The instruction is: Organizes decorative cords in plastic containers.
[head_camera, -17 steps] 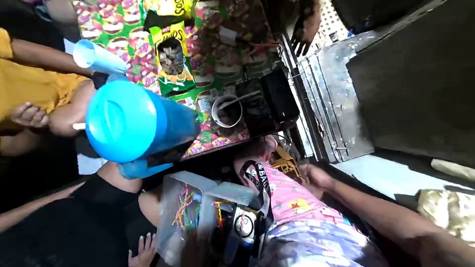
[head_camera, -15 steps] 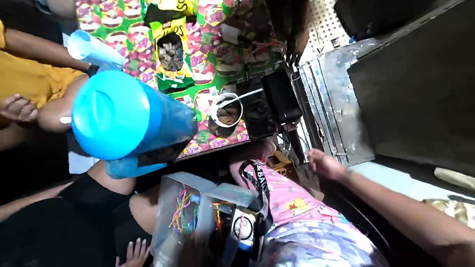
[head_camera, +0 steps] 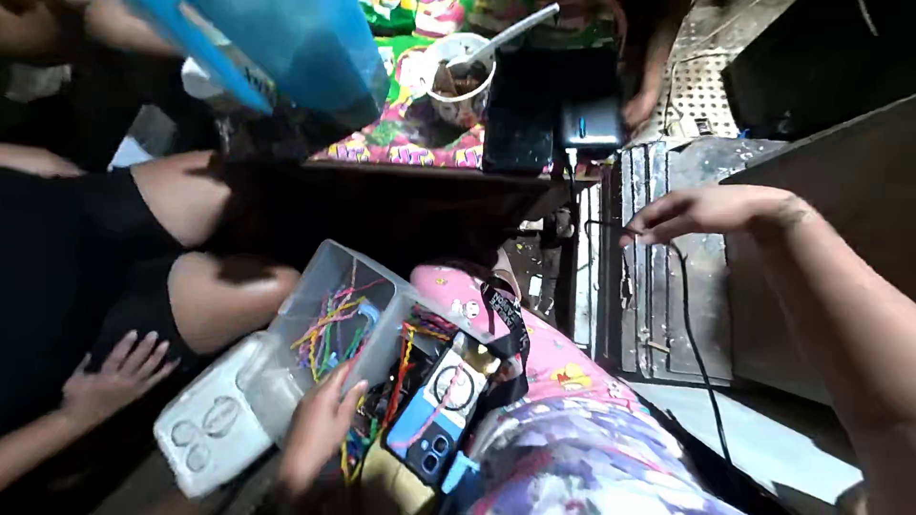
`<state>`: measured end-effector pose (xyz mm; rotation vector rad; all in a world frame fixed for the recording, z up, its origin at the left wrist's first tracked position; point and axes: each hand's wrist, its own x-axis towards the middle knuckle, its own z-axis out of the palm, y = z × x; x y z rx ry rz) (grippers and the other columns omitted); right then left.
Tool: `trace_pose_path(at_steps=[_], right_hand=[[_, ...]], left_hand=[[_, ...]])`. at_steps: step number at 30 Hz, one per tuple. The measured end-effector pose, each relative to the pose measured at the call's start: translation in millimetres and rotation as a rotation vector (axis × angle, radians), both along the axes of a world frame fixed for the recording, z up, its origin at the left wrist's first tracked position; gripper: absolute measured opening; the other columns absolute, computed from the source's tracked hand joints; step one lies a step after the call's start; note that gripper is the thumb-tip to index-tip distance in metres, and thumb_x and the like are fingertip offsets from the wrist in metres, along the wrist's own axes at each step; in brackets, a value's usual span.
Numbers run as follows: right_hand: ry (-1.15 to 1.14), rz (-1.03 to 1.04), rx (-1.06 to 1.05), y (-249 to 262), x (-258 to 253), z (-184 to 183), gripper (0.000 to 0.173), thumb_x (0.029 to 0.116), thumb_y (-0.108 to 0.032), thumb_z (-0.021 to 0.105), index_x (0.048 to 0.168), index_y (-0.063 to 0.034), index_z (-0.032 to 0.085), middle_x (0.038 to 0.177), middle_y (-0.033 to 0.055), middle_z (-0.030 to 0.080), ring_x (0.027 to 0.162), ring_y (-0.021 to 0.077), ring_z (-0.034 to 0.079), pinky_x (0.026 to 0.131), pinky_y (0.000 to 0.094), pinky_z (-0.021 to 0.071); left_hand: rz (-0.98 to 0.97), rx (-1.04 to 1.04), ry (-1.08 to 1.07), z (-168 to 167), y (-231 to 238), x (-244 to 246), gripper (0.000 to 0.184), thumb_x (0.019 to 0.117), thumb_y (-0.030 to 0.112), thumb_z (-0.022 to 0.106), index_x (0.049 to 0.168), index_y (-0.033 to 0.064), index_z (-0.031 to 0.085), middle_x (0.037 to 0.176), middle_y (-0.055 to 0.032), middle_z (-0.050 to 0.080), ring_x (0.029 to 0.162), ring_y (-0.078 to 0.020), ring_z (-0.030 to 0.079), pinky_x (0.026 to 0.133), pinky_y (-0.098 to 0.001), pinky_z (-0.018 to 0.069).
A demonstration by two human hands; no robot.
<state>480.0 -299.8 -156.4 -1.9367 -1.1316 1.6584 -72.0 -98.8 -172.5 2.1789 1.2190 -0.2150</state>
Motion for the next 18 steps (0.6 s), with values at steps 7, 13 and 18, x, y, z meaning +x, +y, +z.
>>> trace_pose_path(at_steps=[7,13,18], right_hand=[[-0.322,0.099,-0.22,-8,-62,-91,0.024,0.1051,-0.017,0.059,0.109,0.0052,0.068,0.093,0.0213,0.069,0.079,0.03,0.068,0.081,0.0504,0.0558],[-0.473,0.402,-0.205,8,-97,-63,0.051,0.1051,-0.035,0.058,0.138,0.0031,0.059,0.128,0.0307,0.064,0.125,0.0484,0.058,0.107,0.0674,0.0387],[-0.39,0.403,0.02,17,-127,4,0.042,0.1053,-0.027,0.059,0.142,-0.0061,0.058,0.123,0.0203,0.069,0.113,0.0376,0.067,0.101,0.0602,0.0474]], left_hand=[[0.019,0.029,-0.001,15,-35,2,0.039,0.1004,0.014,0.062,0.136,-0.0008,0.061,0.126,-0.0257,0.066,0.119,-0.0423,0.064,0.102,-0.0646,0.0453],[0.015,0.005,0.003,19,-38,9,0.04,0.1048,0.026,0.056,0.139,0.0042,0.061,0.128,-0.0229,0.066,0.122,-0.0398,0.063,0.104,-0.0633,0.0438],[-0.049,-0.008,0.0,24,-36,27,0.04,0.1062,0.03,0.052,0.14,0.0083,0.061,0.13,-0.0198,0.066,0.123,-0.0378,0.062,0.105,-0.0624,0.044]])
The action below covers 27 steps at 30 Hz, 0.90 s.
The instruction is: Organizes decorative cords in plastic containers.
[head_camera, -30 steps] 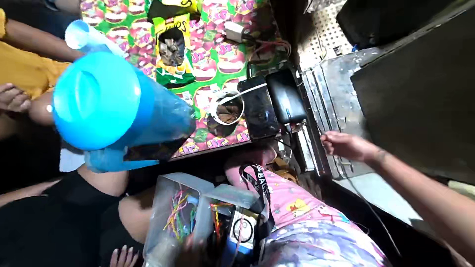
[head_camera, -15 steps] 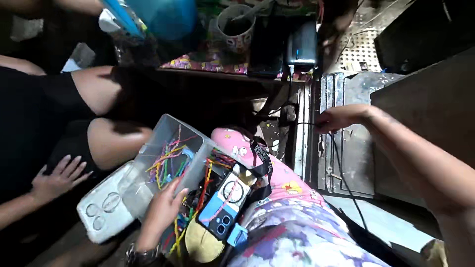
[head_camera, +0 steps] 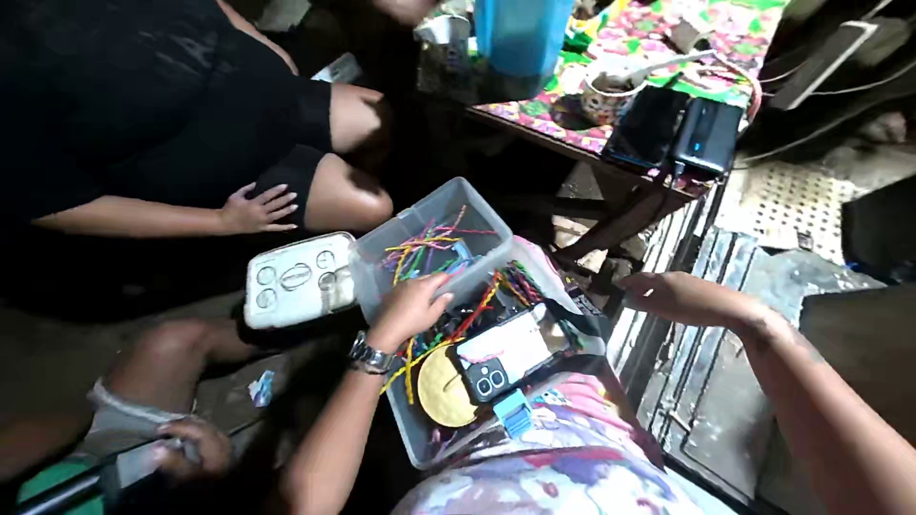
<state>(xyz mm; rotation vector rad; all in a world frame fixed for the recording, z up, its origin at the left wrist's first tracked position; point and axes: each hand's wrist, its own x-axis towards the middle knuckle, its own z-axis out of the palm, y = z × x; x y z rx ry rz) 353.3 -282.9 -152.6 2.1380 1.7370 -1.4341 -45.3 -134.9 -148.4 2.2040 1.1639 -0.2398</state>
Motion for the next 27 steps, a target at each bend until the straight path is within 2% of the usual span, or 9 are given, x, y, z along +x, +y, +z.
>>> trace_pose_path(at_steps=[4,7,9,11,14,18,20,23,27], right_hand=[[0.049,0.074,0.233,10,-27,47,0.043,0.103,-0.027,0.061,0.139,-0.0042,0.059,0.121,0.0179,0.069,0.105,0.0317,0.069,0.096,0.0555,0.0529],[0.082,0.206,0.491,21,-49,65,0.04,0.1026,-0.03,0.056,0.131,-0.0039,0.064,0.118,0.016,0.07,0.101,0.0265,0.07,0.091,0.0498,0.0563],[0.089,0.285,0.598,29,-69,72,0.035,0.104,-0.029,0.054,0.127,-0.0062,0.067,0.115,0.0132,0.071,0.097,0.0233,0.071,0.088,0.0463,0.058],[0.095,0.357,0.661,34,-89,76,0.031,0.1039,-0.027,0.054,0.122,-0.0075,0.07,0.111,0.0119,0.072,0.095,0.0232,0.071,0.085,0.0457,0.0593],[0.139,0.495,0.69,44,-112,70,0.026,0.1027,-0.024,0.055,0.117,-0.009,0.071,0.105,0.0118,0.072,0.094,0.026,0.071,0.083,0.0486,0.0584],[0.2,0.638,0.685,69,-134,63,0.025,0.1027,-0.02,0.056,0.117,-0.0072,0.072,0.105,0.0135,0.072,0.093,0.0278,0.071,0.084,0.0492,0.0585],[0.231,0.706,0.665,87,-142,59,0.026,0.1026,-0.017,0.054,0.119,-0.0066,0.071,0.104,0.0142,0.072,0.091,0.0279,0.071,0.083,0.0492,0.0582],[0.186,0.934,0.505,106,-153,53,0.027,0.1049,-0.016,0.053,0.122,-0.0062,0.071,0.11,0.0182,0.072,0.1,0.0356,0.071,0.089,0.0572,0.0552],[-0.056,1.039,0.349,97,-170,35,0.029,0.1029,-0.009,0.051,0.126,-0.0057,0.069,0.12,0.0217,0.068,0.106,0.0447,0.068,0.088,0.0657,0.0529]], left_hand=[[-0.011,-0.077,-0.105,4,8,9,0.043,0.1036,0.036,0.058,0.135,0.0069,0.064,0.128,-0.0175,0.067,0.122,-0.0331,0.063,0.105,-0.0595,0.0454],[0.001,-0.15,-0.386,-1,13,8,0.033,0.1015,0.027,0.063,0.119,-0.0002,0.069,0.111,-0.0149,0.07,0.103,-0.0224,0.067,0.096,-0.0448,0.0524],[-0.028,-0.171,-0.468,-5,14,8,0.03,0.1016,0.025,0.062,0.116,-0.0004,0.069,0.109,-0.0125,0.071,0.099,-0.0177,0.067,0.093,-0.0405,0.0537],[-0.021,-0.152,-0.492,-5,12,12,0.028,0.1035,0.022,0.059,0.116,-0.0005,0.069,0.109,-0.013,0.071,0.1,-0.0186,0.067,0.094,-0.0417,0.0531],[0.167,-0.146,-0.585,5,5,13,0.03,0.109,0.017,0.044,0.119,-0.0012,0.066,0.105,-0.0131,0.07,0.094,-0.019,0.067,0.089,-0.0404,0.0547],[0.455,-0.221,-0.856,12,-3,9,0.029,0.1043,0.012,0.035,0.113,0.005,0.062,0.096,0.0004,0.063,0.067,-0.0007,0.047,0.059,-0.0189,0.0381],[0.568,-0.277,-0.965,13,-8,10,0.031,0.1027,0.015,0.03,0.106,0.0089,0.06,0.088,0.0045,0.059,0.059,0.0014,0.042,0.053,-0.0157,0.0348],[0.623,-0.205,-1.087,14,-13,15,0.032,0.1054,0.019,0.029,0.104,0.0082,0.059,0.085,0.0039,0.057,0.06,0.0002,0.044,0.055,-0.0163,0.0383],[0.64,-0.07,-1.094,26,-27,14,0.033,0.1077,0.013,0.032,0.119,0.0024,0.061,0.1,-0.001,0.065,0.078,-0.0057,0.06,0.073,-0.024,0.0526]])
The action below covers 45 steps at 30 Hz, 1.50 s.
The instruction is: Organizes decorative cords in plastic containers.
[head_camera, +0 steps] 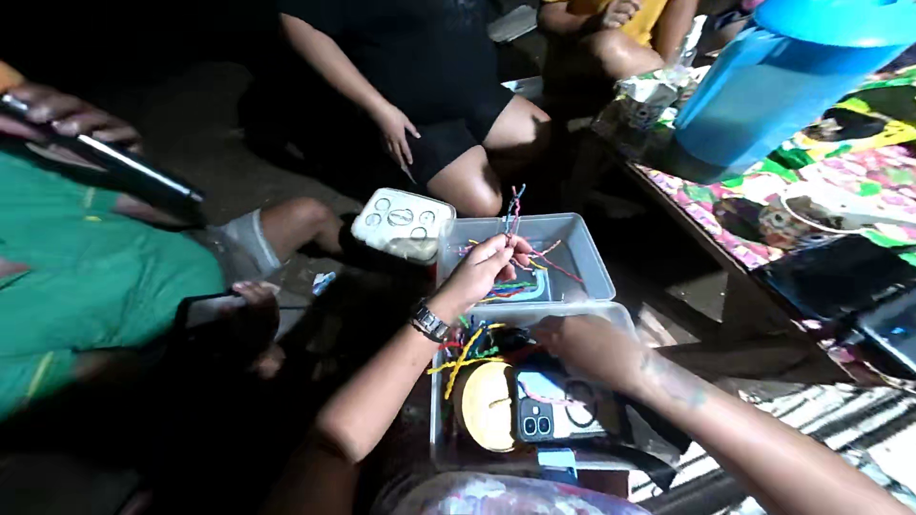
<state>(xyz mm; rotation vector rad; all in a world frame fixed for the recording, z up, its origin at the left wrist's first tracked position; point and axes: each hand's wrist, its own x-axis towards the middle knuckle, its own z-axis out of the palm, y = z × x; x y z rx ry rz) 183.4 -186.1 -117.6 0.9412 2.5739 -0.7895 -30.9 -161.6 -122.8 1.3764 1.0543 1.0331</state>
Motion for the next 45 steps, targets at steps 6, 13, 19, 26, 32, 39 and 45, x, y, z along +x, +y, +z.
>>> trace_pose_path(at_steps=[6,13,19,26,32,39,45], right_hand=[[-0.023,0.009,0.113,1,3,-6,0.02,0.102,-0.009,0.054,0.109,-0.0011,0.072,0.109,0.0246,0.069,0.1,0.0468,0.068,0.081,0.0653,0.054],[0.445,-0.017,0.121,19,26,-1,0.018,0.0982,-0.013,0.062,0.111,-0.0096,0.075,0.103,0.017,0.07,0.091,0.0363,0.07,0.076,0.0584,0.0569],[0.775,-0.358,-0.187,36,25,11,0.024,0.105,-0.022,0.056,0.108,-0.0055,0.073,0.096,0.0012,0.071,0.076,0.0002,0.063,0.073,0.0205,0.0556],[0.82,-0.667,-0.333,65,-23,15,0.01,0.0962,-0.013,0.071,0.094,-0.0034,0.07,0.078,-0.0005,0.067,0.066,0.0032,0.061,0.065,0.0227,0.0534],[0.616,-0.732,0.144,70,-26,7,0.027,0.0922,-0.022,0.077,0.112,-0.0029,0.072,0.098,0.0141,0.072,0.083,0.0277,0.07,0.077,0.0519,0.0585],[0.601,-0.703,-0.26,47,-37,21,0.031,0.1079,-0.025,0.053,0.122,-0.0019,0.069,0.1,0.0097,0.07,0.087,0.0132,0.065,0.085,0.0352,0.0534],[0.704,-0.793,-0.304,38,-40,13,0.022,0.1032,-0.021,0.061,0.102,-0.0017,0.072,0.09,0.0035,0.069,0.079,0.0056,0.061,0.078,0.029,0.0523]], left_hand=[[0.186,-0.006,0.127,9,-17,-2,0.06,0.1077,0.007,0.033,0.162,0.0263,0.018,0.104,-0.0042,0.071,0.053,-0.0039,0.048,0.048,-0.0184,0.0379],[0.29,-0.068,0.066,-4,-13,-6,0.081,0.106,0.004,0.043,0.164,0.0394,-0.002,0.09,-0.0058,0.057,0.056,-0.0097,0.052,0.05,-0.0226,0.046],[0.39,-0.13,-0.03,-8,-1,-6,0.077,0.1015,0.001,0.055,0.163,0.0181,0.011,0.091,-0.0083,0.068,0.076,-0.0131,0.068,0.07,-0.0271,0.0563],[0.333,-0.153,-0.229,-11,3,-3,0.006,0.1009,0.001,0.056,0.103,0.0021,0.062,0.091,-0.0038,0.069,0.076,-0.0084,0.066,0.069,-0.0231,0.0561],[0.337,-0.16,-0.324,-14,14,-6,0.009,0.1021,0.003,0.053,0.104,0.0062,0.062,0.087,-0.001,0.065,0.07,-0.0065,0.059,0.066,-0.0224,0.0527],[0.22,-0.133,-0.445,-12,16,0,0.018,0.1005,-0.003,0.052,0.108,0.0089,0.063,0.088,0.0012,0.067,0.072,-0.0056,0.064,0.07,-0.0221,0.0566],[0.137,-0.094,-0.396,-14,11,-2,0.018,0.0987,-0.001,0.053,0.116,0.0021,0.056,0.089,0.0004,0.065,0.068,-0.0044,0.061,0.064,-0.0208,0.0551]])
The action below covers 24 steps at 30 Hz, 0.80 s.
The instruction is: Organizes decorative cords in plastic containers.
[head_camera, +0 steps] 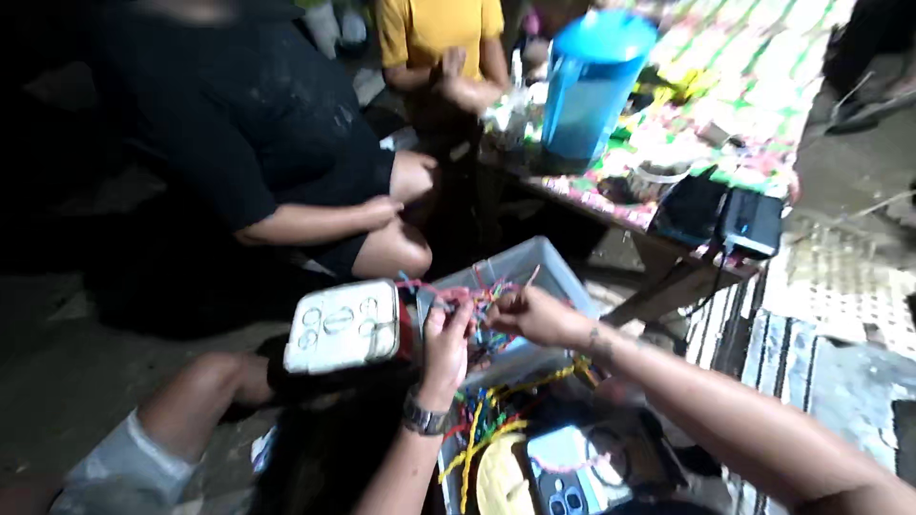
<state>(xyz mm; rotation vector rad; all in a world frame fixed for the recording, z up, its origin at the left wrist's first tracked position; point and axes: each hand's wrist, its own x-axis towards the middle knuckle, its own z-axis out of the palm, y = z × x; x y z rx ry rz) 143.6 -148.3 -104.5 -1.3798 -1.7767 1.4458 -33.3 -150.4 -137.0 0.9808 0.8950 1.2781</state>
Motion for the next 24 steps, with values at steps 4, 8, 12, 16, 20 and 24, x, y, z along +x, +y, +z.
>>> trace_pose_path(at_steps=[4,8,12,16,20,24], right_hand=[[0.067,-0.034,0.0,2,-1,-5,0.019,0.0988,-0.017,0.067,0.098,0.0014,0.071,0.087,0.0043,0.068,0.078,0.0073,0.061,0.077,0.0308,0.0525],[0.128,-0.003,0.009,8,-3,-16,0.016,0.0969,-0.015,0.069,0.096,0.0018,0.069,0.083,0.0024,0.065,0.075,0.0064,0.059,0.075,0.0298,0.0507],[0.237,0.055,0.009,15,-9,-21,0.012,0.0952,-0.009,0.07,0.094,0.0019,0.065,0.083,0.0018,0.063,0.075,0.006,0.058,0.075,0.0288,0.0509],[0.273,0.102,0.02,21,-10,-27,0.014,0.0942,-0.007,0.071,0.092,0.0026,0.062,0.079,0.0037,0.058,0.073,0.0097,0.054,0.072,0.0323,0.0476],[0.332,0.142,-0.034,22,-13,-31,0.014,0.0928,-0.006,0.072,0.095,0.0029,0.062,0.079,0.0034,0.057,0.071,0.0092,0.052,0.07,0.0315,0.0464],[0.307,0.259,0.083,23,-16,-35,0.019,0.0964,-0.011,0.07,0.102,0.0065,0.066,0.083,0.0105,0.062,0.075,0.0155,0.055,0.074,0.0375,0.0477]], left_hand=[[-0.053,0.034,0.004,0,-2,2,0.025,0.094,-0.002,0.059,0.118,0.0026,0.058,0.088,0.0006,0.067,0.069,-0.0044,0.063,0.062,-0.0195,0.055],[-0.006,0.033,0.045,-5,-2,1,0.02,0.0941,-0.002,0.06,0.114,0.0021,0.06,0.089,-0.0016,0.068,0.068,-0.0057,0.064,0.061,-0.0206,0.0558],[0.165,0.066,0.054,-1,-8,1,0.019,0.0934,-0.006,0.056,0.109,0.005,0.056,0.083,0.0029,0.066,0.065,-0.0035,0.063,0.059,-0.0199,0.0558],[0.236,0.135,0.022,0,-12,1,0.025,0.0945,-0.009,0.051,0.105,0.0128,0.045,0.082,0.009,0.065,0.064,-0.0007,0.063,0.059,-0.0185,0.0563],[0.142,0.177,0.03,-7,-15,-8,0.027,0.0951,-0.009,0.048,0.098,0.0183,0.05,0.084,0.0103,0.068,0.066,-0.0005,0.064,0.061,-0.0187,0.0572],[0.144,0.206,0.099,-6,-19,-12,0.03,0.0939,-0.01,0.052,0.099,0.0194,0.053,0.087,0.0111,0.071,0.074,-0.0016,0.067,0.068,-0.0208,0.059]])
